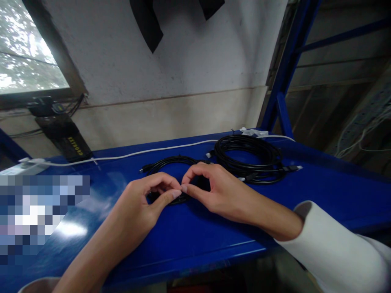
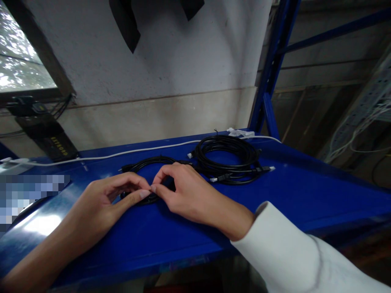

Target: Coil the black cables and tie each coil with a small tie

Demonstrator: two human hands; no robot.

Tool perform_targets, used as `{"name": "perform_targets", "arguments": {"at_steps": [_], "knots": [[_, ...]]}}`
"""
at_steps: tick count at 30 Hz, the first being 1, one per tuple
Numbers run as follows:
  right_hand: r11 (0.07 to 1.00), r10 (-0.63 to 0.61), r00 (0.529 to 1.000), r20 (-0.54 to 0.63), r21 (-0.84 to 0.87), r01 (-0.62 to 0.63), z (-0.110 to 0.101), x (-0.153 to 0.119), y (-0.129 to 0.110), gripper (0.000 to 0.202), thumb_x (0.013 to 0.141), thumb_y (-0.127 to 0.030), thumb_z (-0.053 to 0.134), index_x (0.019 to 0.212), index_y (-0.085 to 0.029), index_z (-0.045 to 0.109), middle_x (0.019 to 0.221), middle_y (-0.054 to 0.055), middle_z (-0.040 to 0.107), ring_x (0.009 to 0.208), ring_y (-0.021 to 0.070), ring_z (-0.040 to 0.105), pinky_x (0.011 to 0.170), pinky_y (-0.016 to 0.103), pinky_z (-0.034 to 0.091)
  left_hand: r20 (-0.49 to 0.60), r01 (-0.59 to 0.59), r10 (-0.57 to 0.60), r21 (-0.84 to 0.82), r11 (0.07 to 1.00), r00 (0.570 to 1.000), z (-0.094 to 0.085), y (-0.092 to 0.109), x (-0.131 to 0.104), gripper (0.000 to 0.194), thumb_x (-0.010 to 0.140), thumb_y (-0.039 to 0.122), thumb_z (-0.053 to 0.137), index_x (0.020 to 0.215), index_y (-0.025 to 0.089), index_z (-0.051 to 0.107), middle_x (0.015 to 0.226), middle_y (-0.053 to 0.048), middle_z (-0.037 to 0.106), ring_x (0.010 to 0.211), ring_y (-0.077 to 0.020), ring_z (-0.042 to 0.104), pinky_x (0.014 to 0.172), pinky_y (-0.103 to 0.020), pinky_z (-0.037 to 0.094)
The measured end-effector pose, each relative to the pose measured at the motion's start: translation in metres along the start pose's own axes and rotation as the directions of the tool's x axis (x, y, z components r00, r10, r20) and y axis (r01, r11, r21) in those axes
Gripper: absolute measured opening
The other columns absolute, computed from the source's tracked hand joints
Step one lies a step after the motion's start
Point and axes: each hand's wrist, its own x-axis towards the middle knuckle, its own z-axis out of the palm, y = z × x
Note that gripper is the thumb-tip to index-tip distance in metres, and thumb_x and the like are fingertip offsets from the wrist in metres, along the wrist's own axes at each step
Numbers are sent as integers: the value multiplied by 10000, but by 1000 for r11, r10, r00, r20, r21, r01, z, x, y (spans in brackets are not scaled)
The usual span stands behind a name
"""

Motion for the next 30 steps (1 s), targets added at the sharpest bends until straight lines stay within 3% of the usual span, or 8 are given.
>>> {"name": "perform_targets", "arguments": {"at_steps": [7, 22, 30], "knots": [[999, -23, 1000, -1, 33, 23, 1, 0, 2, 91, 953, -207, 659, 943, -193, 749, 985, 38, 767, 944, 203, 674, 874, 333, 460, 26, -5, 6, -15, 1000, 1000, 2, 0, 2, 132, 985, 274, 654, 920, 261, 769, 909, 33, 797, 854, -184, 715, 772, -274, 503], [1000, -19, 1000, 11, 22, 19, 1, 2, 2, 118, 976, -247, 674, 930, -181, 760, 958, 43, 771, 915, 202, 675, 836, 324, 453, 4, -24, 24, -28, 999, 1000, 3, 0, 2, 101, 949, 258, 705, 901, 268, 794, 885, 30, 800, 839, -186, 714, 765, -270, 520], [993, -98, 995, 25, 68, 96, 1, 2, 1, 123, 982, -234, 666, 938, -196, 775, 942, 19, 789, 888, 183, 686, 825, 304, 453, -33, -11, 9, -71, 997, 999, 5, -5, 2, 64, 927, 291, 742, 916, 232, 721, 870, 18, 761, 797, -165, 702, 739, -266, 536]]}}
